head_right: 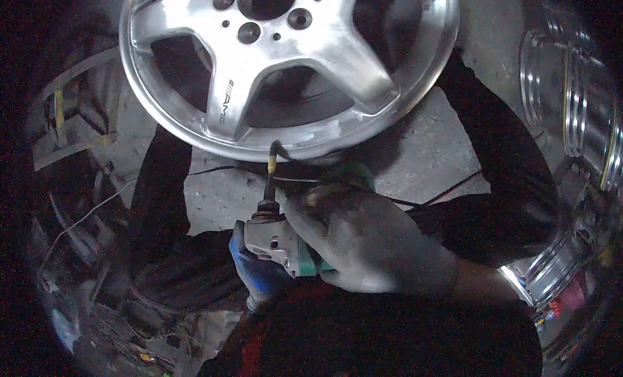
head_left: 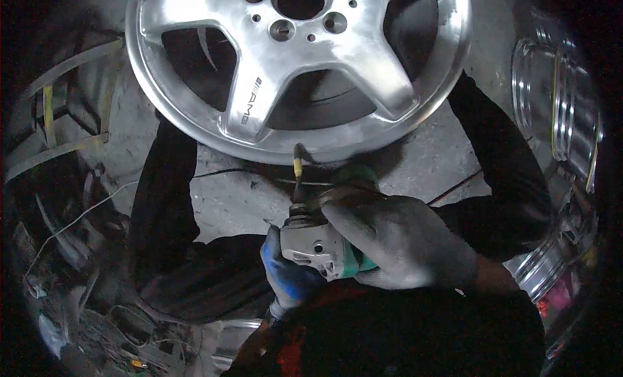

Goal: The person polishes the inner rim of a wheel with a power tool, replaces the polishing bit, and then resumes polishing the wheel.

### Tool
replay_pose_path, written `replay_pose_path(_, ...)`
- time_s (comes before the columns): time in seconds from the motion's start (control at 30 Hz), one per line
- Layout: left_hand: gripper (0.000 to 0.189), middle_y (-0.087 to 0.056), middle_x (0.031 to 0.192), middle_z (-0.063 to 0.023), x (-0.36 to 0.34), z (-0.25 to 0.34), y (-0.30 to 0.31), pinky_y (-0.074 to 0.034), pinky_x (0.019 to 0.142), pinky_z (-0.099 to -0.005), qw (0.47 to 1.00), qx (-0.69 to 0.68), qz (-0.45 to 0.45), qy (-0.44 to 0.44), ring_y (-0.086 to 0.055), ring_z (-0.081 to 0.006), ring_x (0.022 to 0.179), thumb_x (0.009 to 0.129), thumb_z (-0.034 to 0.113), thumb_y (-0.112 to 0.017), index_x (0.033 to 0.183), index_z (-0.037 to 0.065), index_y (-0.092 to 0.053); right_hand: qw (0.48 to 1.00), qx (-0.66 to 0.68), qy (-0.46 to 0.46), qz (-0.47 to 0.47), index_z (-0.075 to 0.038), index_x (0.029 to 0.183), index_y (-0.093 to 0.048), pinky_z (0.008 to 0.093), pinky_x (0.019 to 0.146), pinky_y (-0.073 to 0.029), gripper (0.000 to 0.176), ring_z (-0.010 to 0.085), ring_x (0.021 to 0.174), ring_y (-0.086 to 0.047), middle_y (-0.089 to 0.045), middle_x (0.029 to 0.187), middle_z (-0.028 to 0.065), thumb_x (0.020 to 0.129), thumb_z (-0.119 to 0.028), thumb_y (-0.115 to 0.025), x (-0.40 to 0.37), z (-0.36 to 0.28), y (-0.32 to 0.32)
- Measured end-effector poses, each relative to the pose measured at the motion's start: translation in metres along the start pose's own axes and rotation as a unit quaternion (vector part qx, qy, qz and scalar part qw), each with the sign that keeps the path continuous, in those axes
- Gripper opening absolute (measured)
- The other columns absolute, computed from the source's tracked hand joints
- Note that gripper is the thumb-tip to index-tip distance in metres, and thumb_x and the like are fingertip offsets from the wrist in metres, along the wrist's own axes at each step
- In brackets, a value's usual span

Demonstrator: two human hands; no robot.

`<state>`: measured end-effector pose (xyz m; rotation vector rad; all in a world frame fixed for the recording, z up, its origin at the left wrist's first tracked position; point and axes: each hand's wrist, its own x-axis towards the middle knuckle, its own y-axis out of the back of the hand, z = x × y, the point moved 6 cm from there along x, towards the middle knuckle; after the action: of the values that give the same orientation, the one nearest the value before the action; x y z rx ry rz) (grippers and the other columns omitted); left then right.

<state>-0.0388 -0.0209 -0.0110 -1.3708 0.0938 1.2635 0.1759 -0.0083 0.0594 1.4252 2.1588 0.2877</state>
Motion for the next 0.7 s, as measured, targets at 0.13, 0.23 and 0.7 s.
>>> replay_pose_path(0.13, 0.052, -0.066, 0.125, -0.0133, 0.0, 0.022, -0.002, -0.056, 0.1, -0.0443, 0.948, 0.296, 0.113, -0.012, -0.068, -0.0265, 0.113, 0.112, 0.047, -0.034, 0.137, 0.006, -0.055, 0.999, -0.006, 0.029, 0.014, 0.003, 0.15, -0.045, 0.0456, 0.084, -0.06, 0.097, 0.0384, 0.103, -0.071, -0.063, 0.126, 0.026, 0.071, -0.032, -0.088, 0.01, -0.004, -0.004)
replay_pose_path(0.23, 0.06, -0.07, 0.118, -0.0124, 0.004, 0.025, -0.008, -0.057, 0.097, -0.0431, 0.97, 0.139, 0.197, 0.022, -0.07, -0.0255, 0.11, 0.111, 0.052, -0.031, 0.128, 0.004, -0.063, 0.998, -0.03, 0.043, 0.04, 0.008, 0.137, -0.049, 0.047, 0.079, -0.057, 0.079, 0.0351, 0.088, -0.071, -0.067, 0.094, 0.0204, 0.07, -0.019, -0.08, 0.022, -0.011, -0.003)
replay_pose_path(0.7, 0.034, -0.068, 0.118, -0.0165, -0.003, 0.027, -0.013, -0.059, 0.098, -0.0448, 0.94, 0.291, 0.16, -0.079, -0.068, -0.0251, 0.112, 0.109, 0.027, -0.055, 0.129, -0.001, -0.058, 0.994, -0.001, 0.066, 0.088, 0.005, 0.141, -0.049, 0.0457, 0.076, -0.058, 0.08, 0.0374, 0.079, -0.071, -0.068, 0.085, 0.0165, 0.073, -0.023, -0.081, 0.015, -0.004, 0.001)
